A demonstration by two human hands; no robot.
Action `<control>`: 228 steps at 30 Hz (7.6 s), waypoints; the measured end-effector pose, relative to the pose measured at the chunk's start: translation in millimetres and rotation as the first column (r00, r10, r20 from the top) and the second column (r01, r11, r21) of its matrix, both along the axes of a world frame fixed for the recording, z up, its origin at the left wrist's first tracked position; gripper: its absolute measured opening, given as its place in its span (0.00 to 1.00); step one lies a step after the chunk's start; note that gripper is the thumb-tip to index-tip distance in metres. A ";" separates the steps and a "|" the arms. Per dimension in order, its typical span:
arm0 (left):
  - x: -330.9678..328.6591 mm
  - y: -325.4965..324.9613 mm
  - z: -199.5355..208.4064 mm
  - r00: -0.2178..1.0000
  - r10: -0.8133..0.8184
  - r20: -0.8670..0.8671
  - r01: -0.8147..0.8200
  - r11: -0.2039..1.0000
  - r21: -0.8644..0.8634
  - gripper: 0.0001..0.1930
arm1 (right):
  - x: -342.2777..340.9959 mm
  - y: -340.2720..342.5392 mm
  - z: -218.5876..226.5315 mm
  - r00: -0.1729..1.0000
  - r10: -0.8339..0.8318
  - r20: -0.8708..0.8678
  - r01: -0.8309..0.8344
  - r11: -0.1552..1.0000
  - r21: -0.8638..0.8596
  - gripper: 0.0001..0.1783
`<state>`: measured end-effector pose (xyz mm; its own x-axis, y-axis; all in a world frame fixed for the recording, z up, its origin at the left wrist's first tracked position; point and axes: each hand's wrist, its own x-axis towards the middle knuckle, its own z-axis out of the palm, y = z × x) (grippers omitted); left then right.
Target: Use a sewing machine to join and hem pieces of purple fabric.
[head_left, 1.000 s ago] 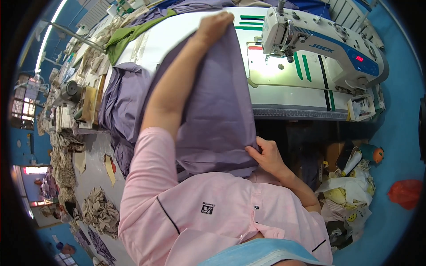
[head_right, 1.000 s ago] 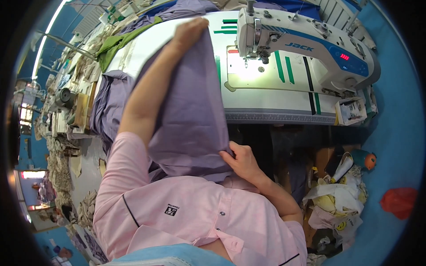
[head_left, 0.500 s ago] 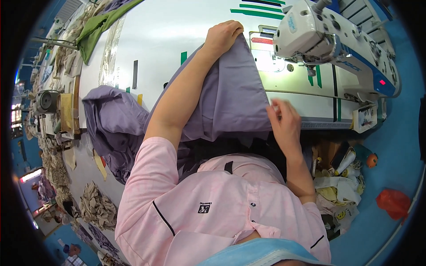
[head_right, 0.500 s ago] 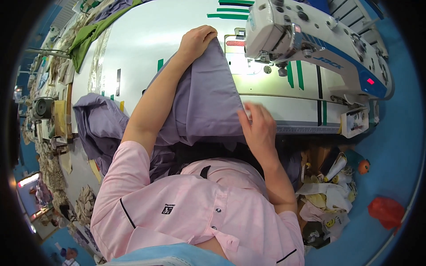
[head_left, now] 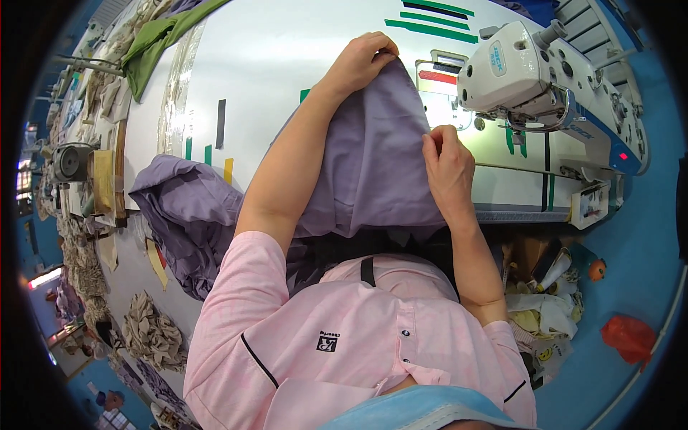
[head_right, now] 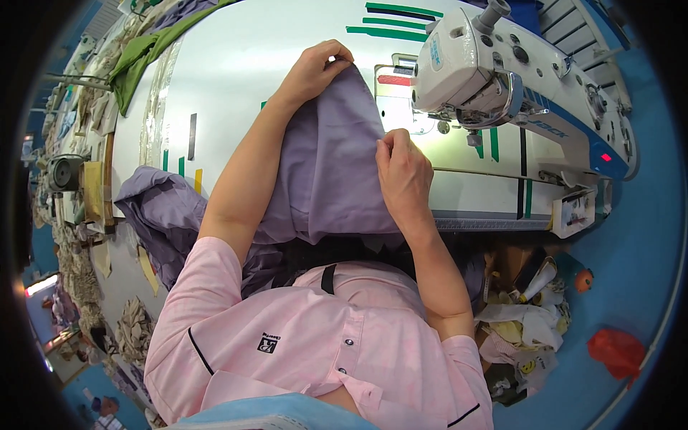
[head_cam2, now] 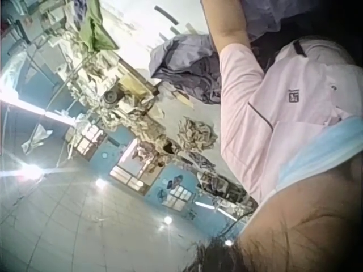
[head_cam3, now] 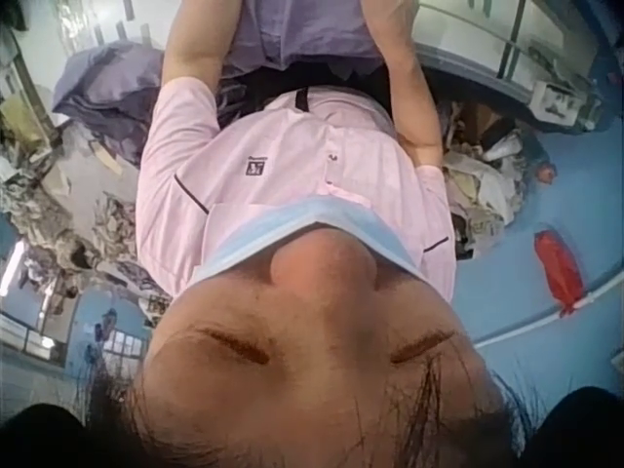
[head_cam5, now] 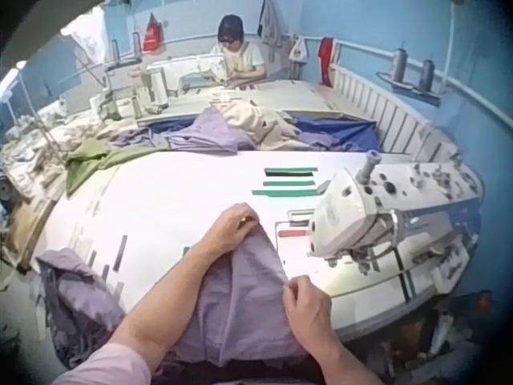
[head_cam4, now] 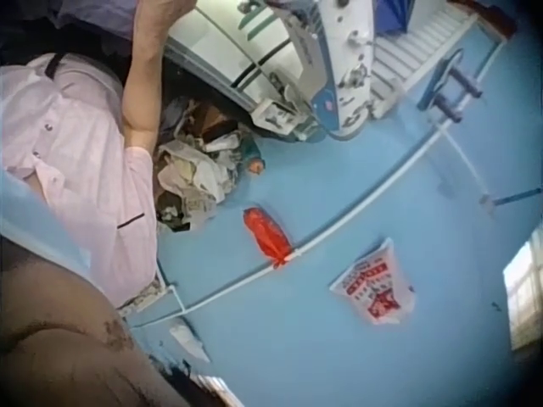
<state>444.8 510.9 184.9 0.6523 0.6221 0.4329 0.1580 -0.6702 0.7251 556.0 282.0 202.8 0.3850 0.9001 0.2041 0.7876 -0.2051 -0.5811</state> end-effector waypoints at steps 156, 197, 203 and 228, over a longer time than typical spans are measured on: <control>-20.1 -165.9 -9.2 0.811 0.220 -0.541 0.079 0.876 0.476 0.33 | 59.6 -221.5 1.7 0.751 0.036 -0.660 0.174 0.952 0.250 0.06; -27.5 -169.7 0.2 0.885 0.153 -0.439 0.045 0.911 0.410 0.24 | 2.9 -60.7 -4.8 0.932 0.099 -0.349 -0.071 0.993 0.093 0.10; -25.9 -172.3 1.1 0.889 0.176 -0.422 0.036 0.893 0.449 0.25 | 4.0 -61.2 -8.5 0.945 0.115 -0.308 -0.085 0.991 0.107 0.10; -24.0 -167.5 -4.3 0.897 0.150 -0.415 0.076 0.874 0.480 0.24 | 5.0 -61.5 -8.2 0.952 0.133 -0.274 -0.095 0.984 0.148 0.10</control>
<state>420.8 343.4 180.6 0.8210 0.4415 0.3621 0.4062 -0.8973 0.1731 560.9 220.5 194.6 0.3399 0.9139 0.2218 0.6017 -0.0301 -0.7982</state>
